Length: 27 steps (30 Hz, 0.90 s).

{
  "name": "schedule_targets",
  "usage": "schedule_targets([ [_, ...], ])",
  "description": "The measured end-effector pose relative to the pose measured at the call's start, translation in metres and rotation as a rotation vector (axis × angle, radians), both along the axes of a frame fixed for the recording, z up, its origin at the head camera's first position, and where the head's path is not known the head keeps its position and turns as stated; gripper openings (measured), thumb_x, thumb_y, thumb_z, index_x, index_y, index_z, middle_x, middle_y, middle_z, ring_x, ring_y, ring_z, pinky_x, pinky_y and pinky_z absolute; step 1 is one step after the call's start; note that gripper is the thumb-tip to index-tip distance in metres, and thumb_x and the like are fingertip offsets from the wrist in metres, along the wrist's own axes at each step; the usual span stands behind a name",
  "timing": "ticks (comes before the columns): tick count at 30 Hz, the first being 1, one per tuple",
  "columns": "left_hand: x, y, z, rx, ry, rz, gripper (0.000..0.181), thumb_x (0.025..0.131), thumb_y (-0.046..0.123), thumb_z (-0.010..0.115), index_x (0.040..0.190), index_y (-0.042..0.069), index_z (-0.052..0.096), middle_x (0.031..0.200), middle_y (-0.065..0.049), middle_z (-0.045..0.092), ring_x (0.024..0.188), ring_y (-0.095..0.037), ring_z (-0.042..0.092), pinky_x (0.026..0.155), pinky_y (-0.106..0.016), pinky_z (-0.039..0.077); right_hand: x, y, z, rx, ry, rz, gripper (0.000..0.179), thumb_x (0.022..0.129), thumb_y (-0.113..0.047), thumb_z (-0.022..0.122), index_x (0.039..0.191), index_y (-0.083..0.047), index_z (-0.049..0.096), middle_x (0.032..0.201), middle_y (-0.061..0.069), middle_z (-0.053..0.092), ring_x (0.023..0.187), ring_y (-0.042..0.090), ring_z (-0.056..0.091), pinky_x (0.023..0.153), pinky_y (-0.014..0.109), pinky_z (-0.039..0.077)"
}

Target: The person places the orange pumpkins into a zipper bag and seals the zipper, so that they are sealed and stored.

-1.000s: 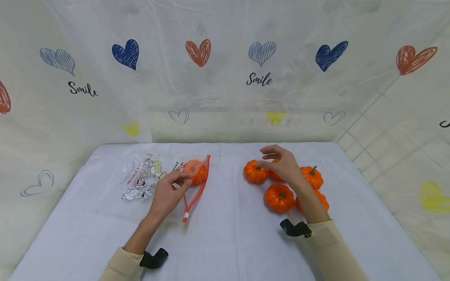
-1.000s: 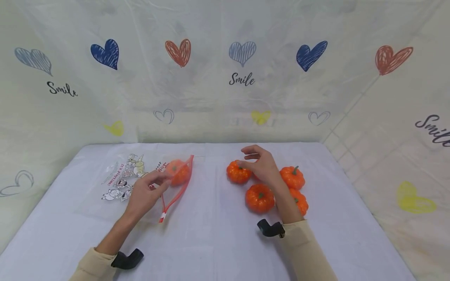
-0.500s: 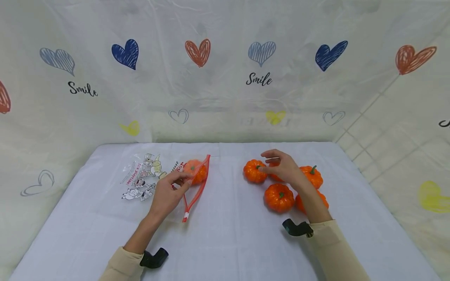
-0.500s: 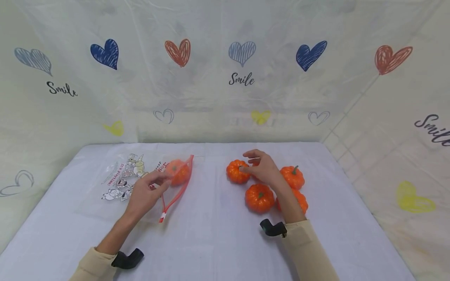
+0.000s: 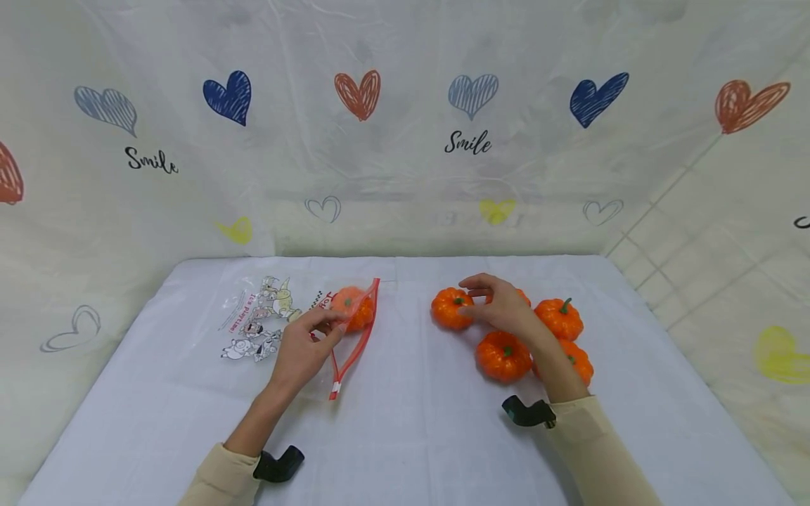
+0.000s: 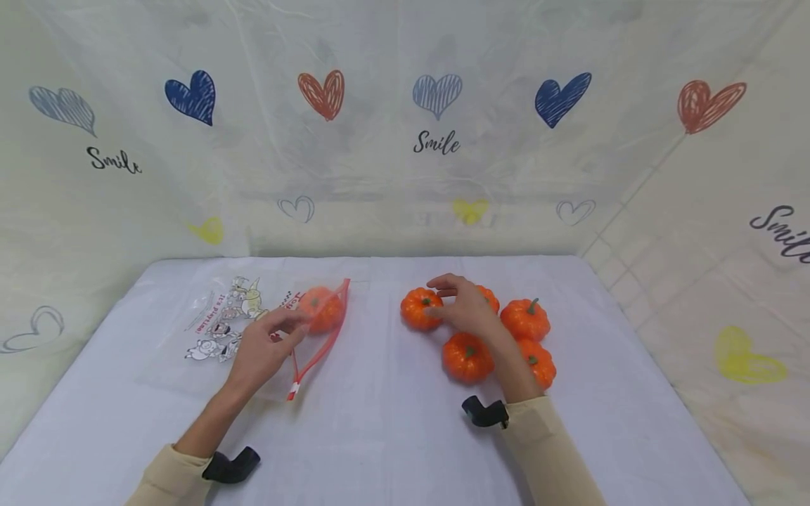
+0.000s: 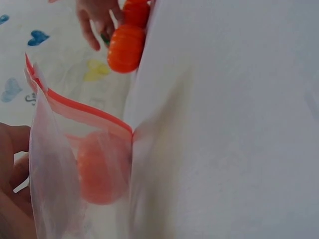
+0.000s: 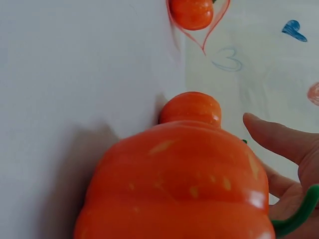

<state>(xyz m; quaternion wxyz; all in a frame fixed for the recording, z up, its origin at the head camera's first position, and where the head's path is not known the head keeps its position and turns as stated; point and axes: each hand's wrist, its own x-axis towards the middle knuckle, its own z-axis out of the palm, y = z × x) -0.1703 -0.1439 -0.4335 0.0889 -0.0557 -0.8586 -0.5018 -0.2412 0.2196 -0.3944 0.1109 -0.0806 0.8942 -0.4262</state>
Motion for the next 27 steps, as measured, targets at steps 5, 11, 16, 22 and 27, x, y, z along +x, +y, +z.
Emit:
schedule_targets([
  [5,0.001,0.000,0.001,0.002,-0.009,0.004,0.022,0.097,0.016,0.072,0.118,0.018,0.077,0.105,-0.004,0.072,0.098,-0.019,0.060,0.076,-0.018,0.051,-0.001,-0.005,-0.002,0.037,0.005,0.009,0.059,0.092,-0.028,0.078,0.145,-0.012,0.056,0.148,0.014,0.058,0.140,0.039,0.050,0.106,0.052,0.053],
  [11,0.001,0.000,0.000,0.001,0.003,-0.002,0.022,0.097,0.015,0.072,0.118,0.017,0.077,0.102,-0.004,0.071,0.096,-0.019,0.060,0.075,-0.018,0.051,-0.004,-0.007,-0.004,0.043,-0.001,0.021,0.060,0.093,-0.026,0.077,0.146,-0.010,0.054,0.150,0.016,0.056,0.143,0.040,0.048,0.111,0.057,0.049],
  [16,0.001,0.000,0.000,-0.004,0.009,-0.003,0.022,0.097,0.015,0.073,0.118,0.017,0.077,0.101,-0.004,0.071,0.096,-0.018,0.059,0.075,-0.018,0.051,-0.004,-0.009,-0.003,0.049,-0.007,0.032,0.059,0.093,-0.026,0.078,0.146,-0.011,0.055,0.150,0.016,0.056,0.143,0.039,0.048,0.113,0.057,0.047],
  [22,0.001,-0.001,0.000,-0.009,0.013,-0.001,0.022,0.097,0.015,0.073,0.118,0.017,0.077,0.101,-0.004,0.071,0.096,-0.018,0.060,0.075,-0.018,0.051,-0.005,-0.012,-0.003,0.083,-0.015,0.037,0.063,0.092,-0.026,0.079,0.148,-0.013,0.053,0.152,0.015,0.055,0.144,0.040,0.048,0.114,0.059,0.046],
  [27,0.001,-0.001,0.000,-0.006,0.012,-0.003,0.023,0.097,0.016,0.072,0.119,0.017,0.077,0.102,-0.004,0.071,0.097,-0.018,0.060,0.076,-0.018,0.052,-0.007,-0.015,-0.005,0.082,-0.052,0.051,0.068,0.092,-0.025,0.079,0.151,-0.013,0.049,0.155,0.016,0.051,0.144,0.040,0.048,0.115,0.058,0.046],
])
